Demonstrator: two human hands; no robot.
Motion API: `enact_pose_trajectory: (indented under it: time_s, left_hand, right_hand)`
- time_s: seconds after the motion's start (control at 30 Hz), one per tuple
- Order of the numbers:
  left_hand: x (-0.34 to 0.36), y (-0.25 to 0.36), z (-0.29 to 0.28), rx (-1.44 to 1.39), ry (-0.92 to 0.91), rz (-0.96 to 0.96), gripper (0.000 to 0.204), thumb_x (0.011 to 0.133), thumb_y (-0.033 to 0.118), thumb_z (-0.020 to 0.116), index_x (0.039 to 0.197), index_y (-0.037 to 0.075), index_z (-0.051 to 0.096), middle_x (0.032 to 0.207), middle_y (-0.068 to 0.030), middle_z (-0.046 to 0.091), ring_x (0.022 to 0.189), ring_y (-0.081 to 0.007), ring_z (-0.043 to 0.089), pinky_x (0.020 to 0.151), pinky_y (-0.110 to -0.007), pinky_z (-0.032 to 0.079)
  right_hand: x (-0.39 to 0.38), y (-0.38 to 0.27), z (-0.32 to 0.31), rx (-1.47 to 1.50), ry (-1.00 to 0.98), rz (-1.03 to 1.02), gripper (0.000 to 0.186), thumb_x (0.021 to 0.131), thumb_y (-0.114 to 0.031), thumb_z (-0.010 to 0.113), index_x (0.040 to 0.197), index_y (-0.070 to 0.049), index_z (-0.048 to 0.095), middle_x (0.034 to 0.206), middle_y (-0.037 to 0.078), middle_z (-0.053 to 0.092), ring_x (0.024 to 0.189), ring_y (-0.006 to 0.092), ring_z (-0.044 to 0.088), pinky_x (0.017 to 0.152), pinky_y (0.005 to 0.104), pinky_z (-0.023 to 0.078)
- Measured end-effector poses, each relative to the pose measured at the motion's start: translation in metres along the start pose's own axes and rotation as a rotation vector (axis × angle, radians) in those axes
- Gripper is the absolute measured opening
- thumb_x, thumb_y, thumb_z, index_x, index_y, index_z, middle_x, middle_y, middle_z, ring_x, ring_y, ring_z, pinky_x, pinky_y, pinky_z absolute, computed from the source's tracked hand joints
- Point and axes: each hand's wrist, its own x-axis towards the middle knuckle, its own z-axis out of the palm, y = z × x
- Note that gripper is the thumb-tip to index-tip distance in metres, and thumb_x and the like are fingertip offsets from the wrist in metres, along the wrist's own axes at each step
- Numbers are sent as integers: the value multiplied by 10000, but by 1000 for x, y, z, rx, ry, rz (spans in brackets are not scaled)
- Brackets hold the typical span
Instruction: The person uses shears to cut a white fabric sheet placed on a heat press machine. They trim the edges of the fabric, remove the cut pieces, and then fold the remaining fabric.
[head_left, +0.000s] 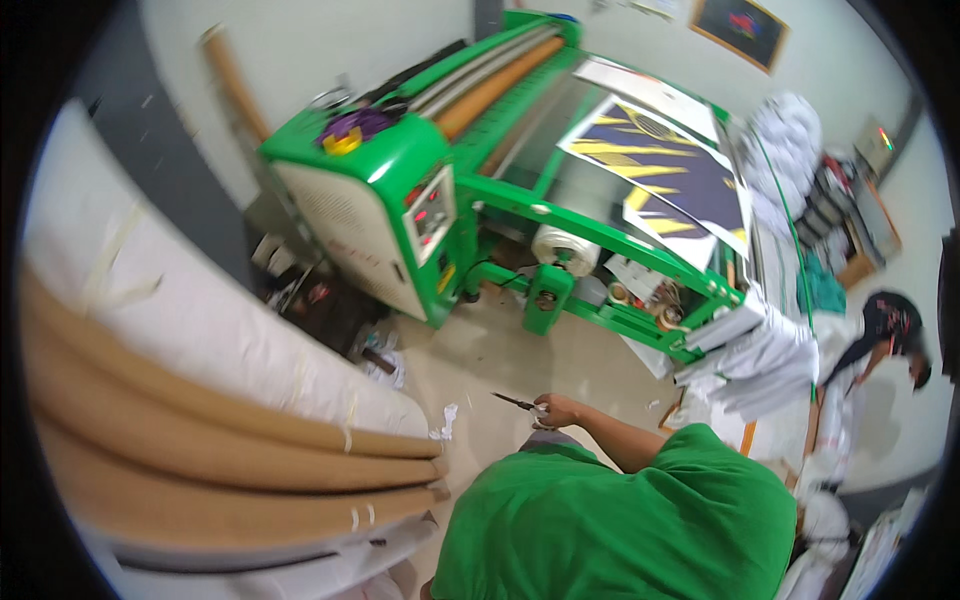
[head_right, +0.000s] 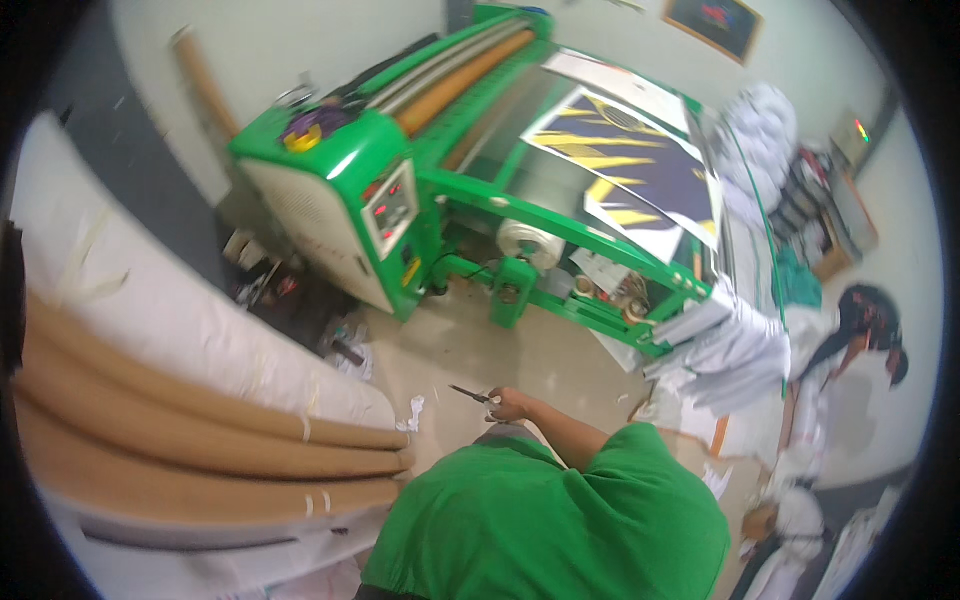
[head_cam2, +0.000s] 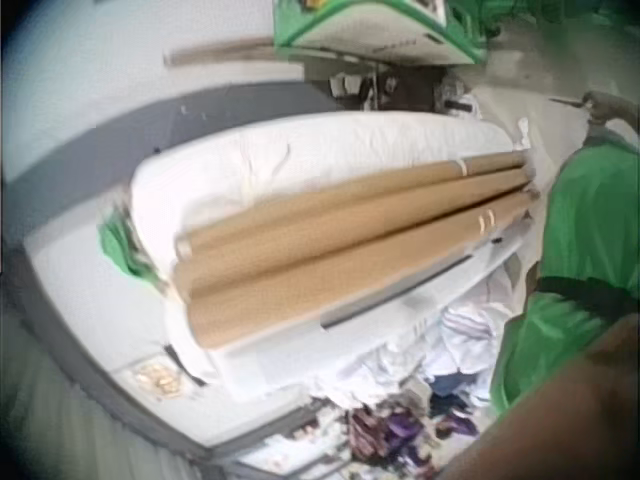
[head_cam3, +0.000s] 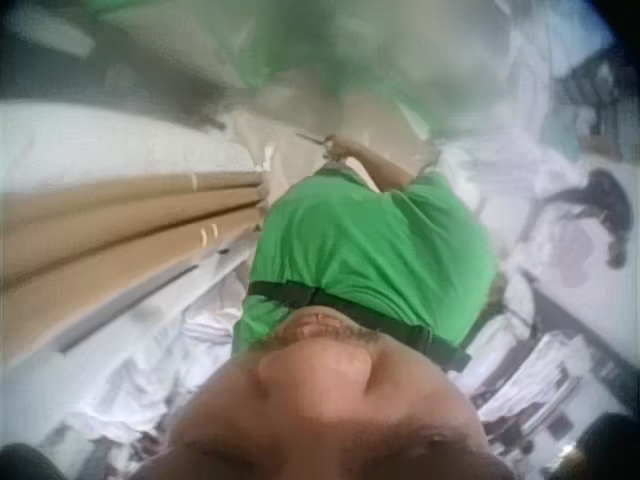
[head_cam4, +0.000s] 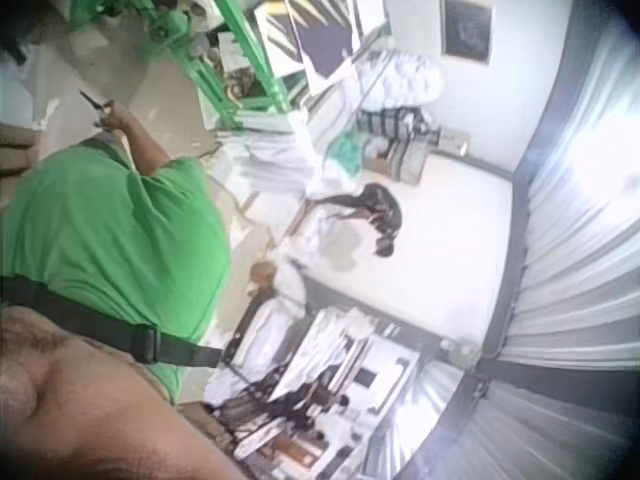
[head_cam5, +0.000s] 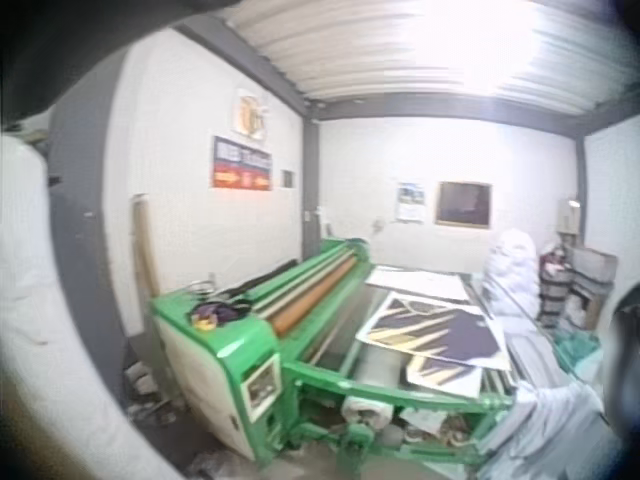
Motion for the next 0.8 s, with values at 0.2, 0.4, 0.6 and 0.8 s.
enact_pose_trajectory:
  time_s: [0.2, 0.4, 0.6, 0.8]
  left_hand:
    - [47, 195, 55, 475, -92, 253, 574, 902, 291, 712, 1338, -41, 542, 1187, -204, 669, 1094, -242, 640, 931, -383, 514]
    - [13, 448, 184, 494, -195, 647, 594, 936, 282, 698, 1392, -49, 511, 1159, -176, 679, 1073, -209, 637, 932, -325, 500]
    - [4, 546, 293, 434, -438, 784, 516, 950, 240, 685, 1369, -29, 551, 1131, -147, 682, 1015, -186, 642, 908, -309, 509]
    - [28, 573, 344, 569, -497, 777, 438, 952, 198, 680, 1316, -27, 587, 1078, -112, 686, 938, -164, 655, 834, -294, 522]
  right_hand:
    - [-66, 41, -90, 342, 257, -125, 637, 838, -125, 654, 1433, 2, 467, 1140, 258, 680, 1043, 346, 675, 936, 407, 517]
    - [-70, 91, -158, 408, 548, -198, 684, 862, -114, 635, 1501, -71, 393, 1034, 167, 694, 925, 247, 660, 836, 373, 519]
    - [-88, 84, -211, 379, 798, -51, 736, 869, -93, 689, 1530, -141, 369, 1179, 247, 662, 1127, 353, 658, 961, 428, 513]
    - [-106, 101, -236, 621, 1086, 29, 730, 883, -47, 654, 1542, -77, 341, 1343, 279, 586, 1251, 391, 593, 1043, 440, 472]
